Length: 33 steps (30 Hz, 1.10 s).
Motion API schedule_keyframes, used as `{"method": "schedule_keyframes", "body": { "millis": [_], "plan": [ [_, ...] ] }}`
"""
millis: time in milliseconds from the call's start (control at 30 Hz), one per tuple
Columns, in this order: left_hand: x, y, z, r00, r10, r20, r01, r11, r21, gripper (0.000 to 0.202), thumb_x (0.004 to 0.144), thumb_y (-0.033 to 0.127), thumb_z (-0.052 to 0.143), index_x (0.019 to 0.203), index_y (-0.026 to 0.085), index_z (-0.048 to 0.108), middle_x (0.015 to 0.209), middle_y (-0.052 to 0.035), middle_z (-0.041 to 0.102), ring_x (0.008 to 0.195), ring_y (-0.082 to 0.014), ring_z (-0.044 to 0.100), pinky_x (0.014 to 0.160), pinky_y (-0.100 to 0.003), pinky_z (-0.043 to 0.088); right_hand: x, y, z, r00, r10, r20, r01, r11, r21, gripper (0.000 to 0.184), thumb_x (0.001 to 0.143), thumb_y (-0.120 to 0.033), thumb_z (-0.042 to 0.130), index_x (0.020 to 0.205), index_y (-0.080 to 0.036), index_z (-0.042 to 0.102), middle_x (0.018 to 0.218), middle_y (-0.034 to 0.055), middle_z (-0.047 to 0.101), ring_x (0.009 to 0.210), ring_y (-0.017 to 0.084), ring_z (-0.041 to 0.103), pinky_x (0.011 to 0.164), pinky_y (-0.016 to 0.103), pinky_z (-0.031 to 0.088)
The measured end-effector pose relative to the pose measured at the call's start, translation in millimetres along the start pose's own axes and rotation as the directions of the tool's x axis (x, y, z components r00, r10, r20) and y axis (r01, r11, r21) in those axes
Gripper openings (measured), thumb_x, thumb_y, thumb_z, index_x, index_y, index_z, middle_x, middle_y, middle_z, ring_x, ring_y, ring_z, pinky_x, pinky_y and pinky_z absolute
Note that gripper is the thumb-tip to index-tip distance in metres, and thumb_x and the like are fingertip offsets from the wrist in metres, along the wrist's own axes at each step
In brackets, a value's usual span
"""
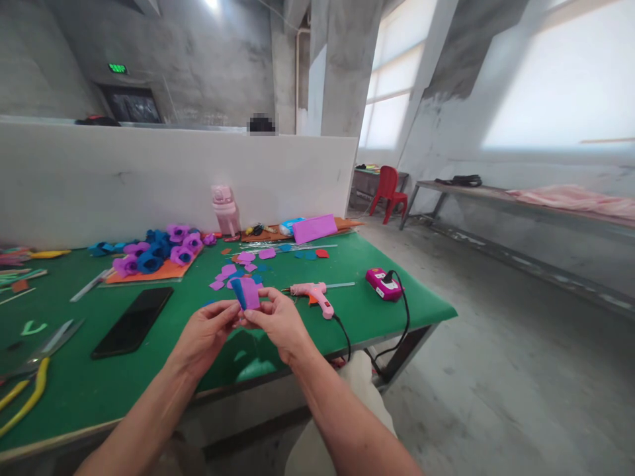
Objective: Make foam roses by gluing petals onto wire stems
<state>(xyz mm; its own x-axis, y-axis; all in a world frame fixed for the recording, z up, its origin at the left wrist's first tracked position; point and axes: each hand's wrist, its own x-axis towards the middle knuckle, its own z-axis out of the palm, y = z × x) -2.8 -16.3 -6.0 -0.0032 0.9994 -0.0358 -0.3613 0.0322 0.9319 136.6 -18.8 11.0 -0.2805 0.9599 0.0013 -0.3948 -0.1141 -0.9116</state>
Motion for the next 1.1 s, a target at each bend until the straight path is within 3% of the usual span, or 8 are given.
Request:
{"method": "schedule_keyframes", "body": {
  "millis": [533,767,933,1100],
  "plan": [
    [-2,-5,4.0,1.000,-0.003,-0.014,0.004,1.000,0.013,0.021,0.058,0.027,0.077,0.071,0.013,0.071,0.064,-0.0029,0.065,0.058,-0.0091,0.050,0.058,-0.022,0.039,2,5,0,0.997,-0.072,-0.033,0.070,0.995,-0.077,0.038,0.057,-0.029,0.073,0.087,-0.018,0.054,0.067,-0.0029,0.066,0.058,0.012,0.061,0.067,0.029,0.050],
    [-10,-5,18.0,0.990,0.024,-0.137,-0.027,0.999,-0.018,0.025,0.054,0.030,0.078,0.070,0.014,0.071,0.065,-0.0030,0.065,0.057,-0.0094,0.051,0.053,-0.020,0.037,1,5,2,0.993,-0.108,-0.054,0.102,0.989,-0.105,0.033,0.058,-0.026,0.071,0.086,-0.019,0.054,0.063,-0.0039,0.065,0.059,0.012,0.061,0.065,0.028,0.049],
    [-9,-3,16.3,0.985,0.035,-0.168,-0.039,0.999,-0.020,0.026,0.051,0.030,0.080,0.070,0.014,0.071,0.069,-0.0024,0.065,0.058,-0.0086,0.050,0.053,-0.020,0.037,2,8,1,0.993,-0.096,-0.061,0.089,0.990,-0.108,0.032,0.059,-0.026,0.071,0.086,-0.018,0.055,0.065,-0.0032,0.064,0.061,0.012,0.061,0.067,0.028,0.049],
    [-6,-3,14.4,0.974,0.052,-0.220,-0.062,0.997,-0.037,0.026,0.051,0.029,0.080,0.070,0.014,0.071,0.067,-0.0009,0.063,0.061,-0.0086,0.050,0.055,-0.020,0.037,3,8,2,0.976,-0.178,-0.126,0.155,0.973,-0.173,0.025,0.059,-0.025,0.071,0.079,-0.015,0.060,0.077,0.0019,0.066,0.073,0.014,0.060,0.074,0.028,0.046]
  ]
}}
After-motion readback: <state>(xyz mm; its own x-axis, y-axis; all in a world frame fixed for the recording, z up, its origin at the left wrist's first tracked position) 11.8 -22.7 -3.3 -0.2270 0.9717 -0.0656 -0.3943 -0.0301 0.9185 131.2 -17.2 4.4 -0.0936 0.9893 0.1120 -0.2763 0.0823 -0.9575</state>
